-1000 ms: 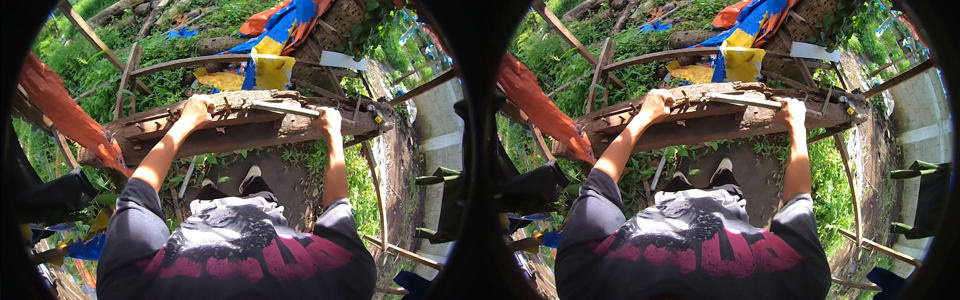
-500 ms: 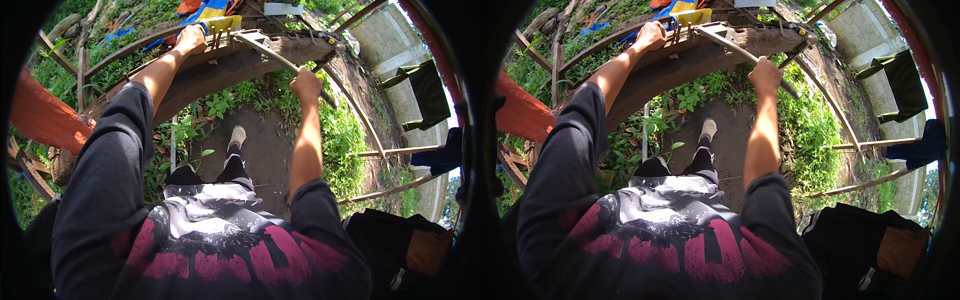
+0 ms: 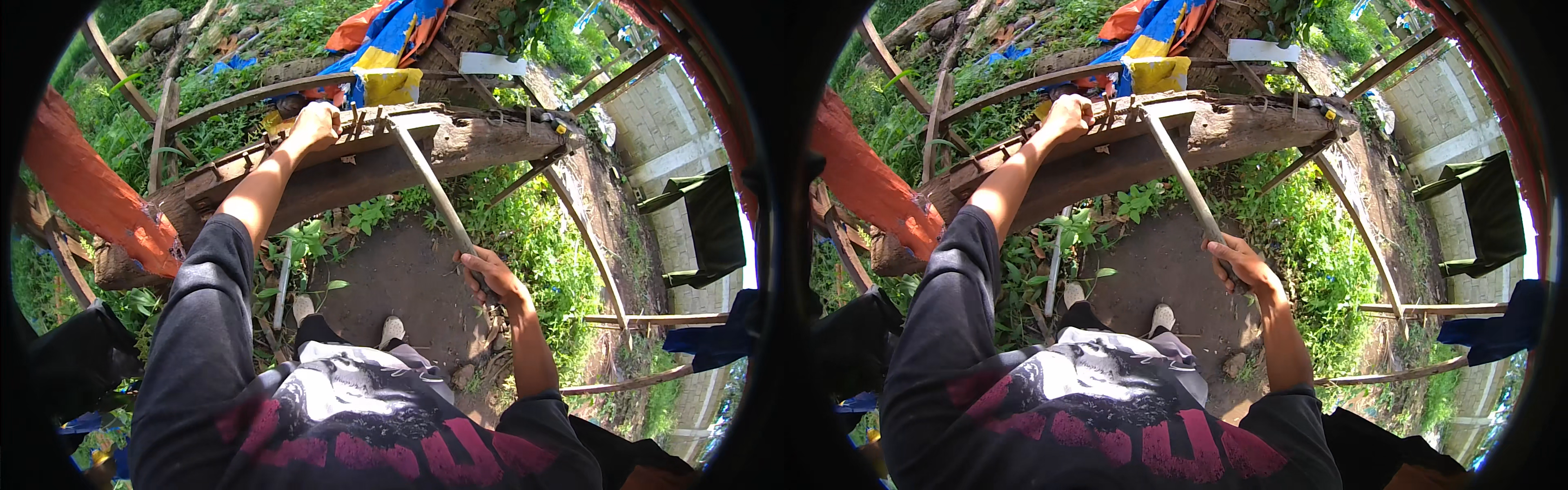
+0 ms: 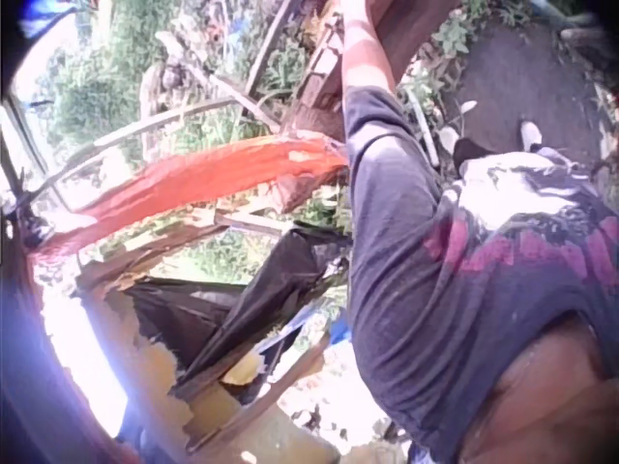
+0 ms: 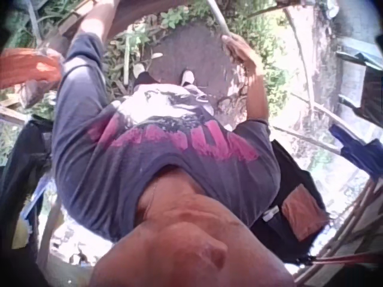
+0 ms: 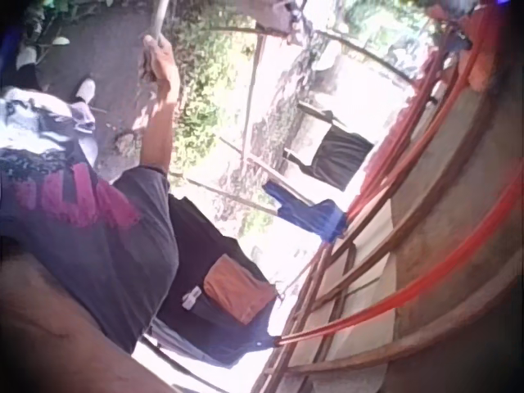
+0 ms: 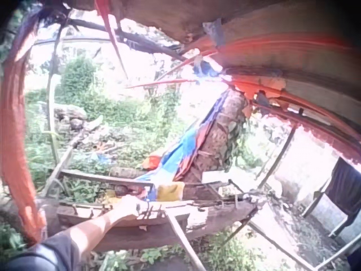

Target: The person uses a metal file to shape a piece of wood clamped to a wooden workbench. They repeatedly file the wood's surface, repositioning the wood and adjusting their grip on the file as they work.

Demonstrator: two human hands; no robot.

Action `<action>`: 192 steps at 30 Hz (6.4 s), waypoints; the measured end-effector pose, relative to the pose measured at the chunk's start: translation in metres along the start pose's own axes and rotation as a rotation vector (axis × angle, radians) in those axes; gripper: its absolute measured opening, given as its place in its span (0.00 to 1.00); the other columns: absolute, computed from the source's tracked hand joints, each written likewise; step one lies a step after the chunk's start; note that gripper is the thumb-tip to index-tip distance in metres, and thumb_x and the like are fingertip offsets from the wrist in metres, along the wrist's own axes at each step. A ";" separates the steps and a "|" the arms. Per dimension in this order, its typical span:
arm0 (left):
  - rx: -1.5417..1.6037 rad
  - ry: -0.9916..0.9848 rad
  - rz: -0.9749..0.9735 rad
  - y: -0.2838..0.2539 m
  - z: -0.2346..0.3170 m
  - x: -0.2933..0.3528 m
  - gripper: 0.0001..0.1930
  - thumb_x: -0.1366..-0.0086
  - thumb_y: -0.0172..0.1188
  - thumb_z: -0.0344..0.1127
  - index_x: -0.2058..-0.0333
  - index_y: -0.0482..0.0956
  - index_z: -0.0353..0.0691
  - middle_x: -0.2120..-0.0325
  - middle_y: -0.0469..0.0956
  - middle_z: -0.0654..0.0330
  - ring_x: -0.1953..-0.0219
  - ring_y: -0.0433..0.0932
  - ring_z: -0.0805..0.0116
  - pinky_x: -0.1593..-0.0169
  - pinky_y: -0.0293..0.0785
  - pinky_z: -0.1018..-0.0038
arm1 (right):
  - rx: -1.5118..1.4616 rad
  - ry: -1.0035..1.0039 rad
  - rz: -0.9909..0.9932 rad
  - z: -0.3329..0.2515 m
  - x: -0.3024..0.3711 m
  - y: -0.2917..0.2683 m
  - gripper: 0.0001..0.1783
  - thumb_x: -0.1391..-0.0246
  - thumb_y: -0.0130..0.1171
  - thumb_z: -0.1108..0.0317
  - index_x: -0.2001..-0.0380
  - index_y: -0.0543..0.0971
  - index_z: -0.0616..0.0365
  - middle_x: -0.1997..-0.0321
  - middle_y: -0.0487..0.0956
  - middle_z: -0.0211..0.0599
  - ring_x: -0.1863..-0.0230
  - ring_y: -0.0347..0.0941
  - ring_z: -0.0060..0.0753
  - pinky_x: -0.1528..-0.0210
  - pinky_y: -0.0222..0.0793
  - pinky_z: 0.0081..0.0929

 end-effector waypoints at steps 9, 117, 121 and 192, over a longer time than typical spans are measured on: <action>0.028 0.025 0.002 -0.006 -0.011 -0.004 0.05 0.49 0.69 0.24 0.75 0.81 0.35 0.81 0.79 0.58 0.76 0.76 0.73 0.69 0.73 0.71 | -0.048 -0.071 0.014 0.017 -0.019 -0.014 0.16 0.32 0.55 0.53 0.61 0.70 0.54 0.83 0.70 0.27 0.89 0.65 0.19 0.89 0.60 0.22; 1.155 -0.332 -0.268 -0.015 0.026 0.027 0.12 0.32 0.65 0.37 0.55 0.81 0.34 0.65 0.83 0.62 0.66 0.81 0.73 0.62 0.79 0.73 | -0.062 -0.454 1.002 -0.140 -0.076 0.145 0.11 0.46 0.68 0.65 0.64 0.82 0.61 0.82 0.74 0.26 0.79 0.69 0.18 0.75 0.66 0.25; 1.503 -0.498 -0.203 0.028 0.072 0.062 0.11 0.30 0.62 0.36 0.54 0.80 0.36 0.60 0.82 0.60 0.59 0.81 0.70 0.58 0.77 0.72 | 0.152 -0.393 1.055 -0.148 -0.063 0.082 0.15 0.47 0.74 0.61 0.67 0.83 0.62 0.80 0.74 0.24 0.78 0.66 0.16 0.74 0.63 0.23; -0.748 -0.913 -1.104 0.001 -0.065 -0.011 0.45 0.57 0.75 0.71 0.43 0.79 0.52 0.48 0.82 0.61 0.48 0.81 0.56 0.47 0.74 0.49 | 1.018 -0.611 0.382 -0.166 -0.218 -0.276 0.24 0.55 0.72 0.40 0.69 0.88 0.50 0.79 0.82 0.34 0.77 0.78 0.37 0.71 0.70 0.32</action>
Point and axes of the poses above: each hand's wrist, its own x-axis away from the middle knuckle, its own y-axis out of the palm, z = x × y, the point moved 8 cm from there along -x, towards the middle knuckle
